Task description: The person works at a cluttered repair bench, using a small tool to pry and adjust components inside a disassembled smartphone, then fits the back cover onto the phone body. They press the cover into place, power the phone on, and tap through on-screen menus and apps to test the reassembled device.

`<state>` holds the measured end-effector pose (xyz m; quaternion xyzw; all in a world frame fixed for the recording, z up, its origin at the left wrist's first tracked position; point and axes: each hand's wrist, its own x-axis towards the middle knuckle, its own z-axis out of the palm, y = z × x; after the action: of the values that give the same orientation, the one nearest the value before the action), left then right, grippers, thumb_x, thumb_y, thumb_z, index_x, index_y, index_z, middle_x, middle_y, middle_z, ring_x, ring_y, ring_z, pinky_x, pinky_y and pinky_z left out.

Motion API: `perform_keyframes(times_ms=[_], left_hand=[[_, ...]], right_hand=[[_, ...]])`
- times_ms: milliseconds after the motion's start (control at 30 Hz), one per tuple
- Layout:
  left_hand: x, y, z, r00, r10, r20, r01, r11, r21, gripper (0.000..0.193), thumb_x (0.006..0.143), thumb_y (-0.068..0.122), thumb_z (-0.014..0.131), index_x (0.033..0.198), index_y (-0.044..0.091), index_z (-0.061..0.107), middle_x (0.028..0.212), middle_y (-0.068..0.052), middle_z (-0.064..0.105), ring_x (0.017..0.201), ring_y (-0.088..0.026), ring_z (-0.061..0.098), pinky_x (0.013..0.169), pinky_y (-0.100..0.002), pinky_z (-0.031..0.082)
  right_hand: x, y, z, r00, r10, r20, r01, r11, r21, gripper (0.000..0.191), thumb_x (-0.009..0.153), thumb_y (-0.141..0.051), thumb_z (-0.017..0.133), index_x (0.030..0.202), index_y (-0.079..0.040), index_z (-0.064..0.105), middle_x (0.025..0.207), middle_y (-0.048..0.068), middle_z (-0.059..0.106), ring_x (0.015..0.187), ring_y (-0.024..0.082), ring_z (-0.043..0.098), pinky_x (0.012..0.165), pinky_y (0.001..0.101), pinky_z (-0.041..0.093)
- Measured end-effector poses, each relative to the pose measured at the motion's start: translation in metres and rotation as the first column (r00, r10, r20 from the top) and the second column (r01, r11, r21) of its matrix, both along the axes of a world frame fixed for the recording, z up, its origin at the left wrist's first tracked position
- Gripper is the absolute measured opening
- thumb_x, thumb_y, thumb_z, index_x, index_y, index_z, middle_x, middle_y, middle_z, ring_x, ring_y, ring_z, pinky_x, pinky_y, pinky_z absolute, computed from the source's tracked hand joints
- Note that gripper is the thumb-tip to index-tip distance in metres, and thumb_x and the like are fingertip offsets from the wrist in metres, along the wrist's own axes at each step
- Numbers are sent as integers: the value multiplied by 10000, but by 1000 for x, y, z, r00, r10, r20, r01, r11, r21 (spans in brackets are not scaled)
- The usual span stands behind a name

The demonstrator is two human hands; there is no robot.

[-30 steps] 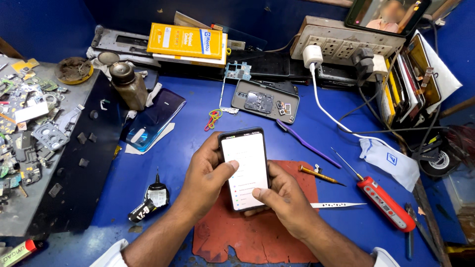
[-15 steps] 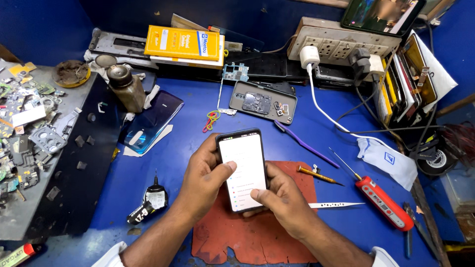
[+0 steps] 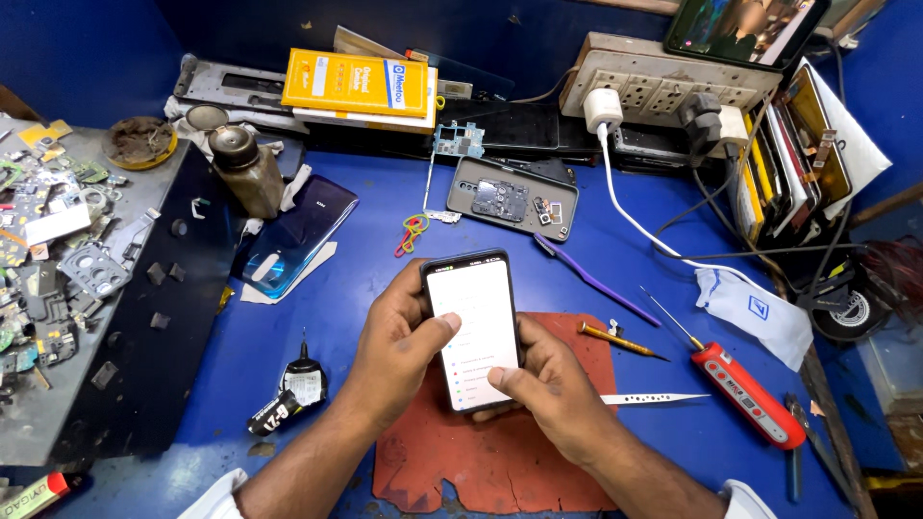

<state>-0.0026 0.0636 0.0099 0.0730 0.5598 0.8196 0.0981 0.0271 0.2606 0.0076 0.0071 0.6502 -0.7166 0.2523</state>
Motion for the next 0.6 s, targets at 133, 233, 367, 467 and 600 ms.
perform_keyframes(times_ms=[133, 233, 367, 467, 600], left_hand=[[0, 0, 1, 1000, -2, 14, 2, 1000, -1, 407, 878, 49, 545, 1280, -11, 548, 1091, -156, 731, 1009, -175, 714, 910, -338, 572], [0, 1, 1, 1000, -3, 20, 3, 1000, 0, 408, 876, 46, 544, 1280, -8, 547, 1091, -157, 733, 1009, -177, 714, 910, -337, 571], [0, 1, 0, 1000, 0, 5, 0, 1000, -29, 408, 877, 48, 545, 1281, -4, 553, 1091, -157, 735, 1012, -176, 713, 917, -333, 565], [1, -1, 0, 1000, 3, -9, -4, 1000, -16, 402, 885, 48, 549, 1283, -12, 553, 1098, -160, 730, 1017, -180, 710, 920, -335, 566], [1, -1, 0, 999, 3, 38, -3, 1000, 1, 429, 873, 51, 549, 1298, -6, 549, 1085, -158, 731, 996, -183, 717, 899, -345, 585]], right_hand=[[0, 0, 2, 1000, 3, -3, -3, 1000, 16, 488, 906, -114, 561, 1377, -17, 477, 1152, 157, 720, 996, 232, 751, 772, 399, 683], [0, 0, 4, 1000, -2, 7, 1, 999, 45, 491, 899, -118, 558, 1374, -25, 477, 1154, 153, 721, 1002, 231, 755, 775, 398, 688], [0, 0, 4, 1000, 1, -2, -1, 1000, 16, 496, 901, -117, 563, 1380, -26, 473, 1152, 152, 718, 989, 231, 752, 768, 399, 682], [2, -1, 2, 1000, 2, -8, -2, 1000, 6, 492, 903, -116, 572, 1375, -17, 476, 1140, 156, 720, 977, 235, 755, 768, 402, 684], [2, -1, 1, 1000, 5, -7, -5, 1000, 5, 483, 905, -114, 582, 1367, -15, 485, 1131, 155, 726, 976, 233, 758, 769, 400, 683]])
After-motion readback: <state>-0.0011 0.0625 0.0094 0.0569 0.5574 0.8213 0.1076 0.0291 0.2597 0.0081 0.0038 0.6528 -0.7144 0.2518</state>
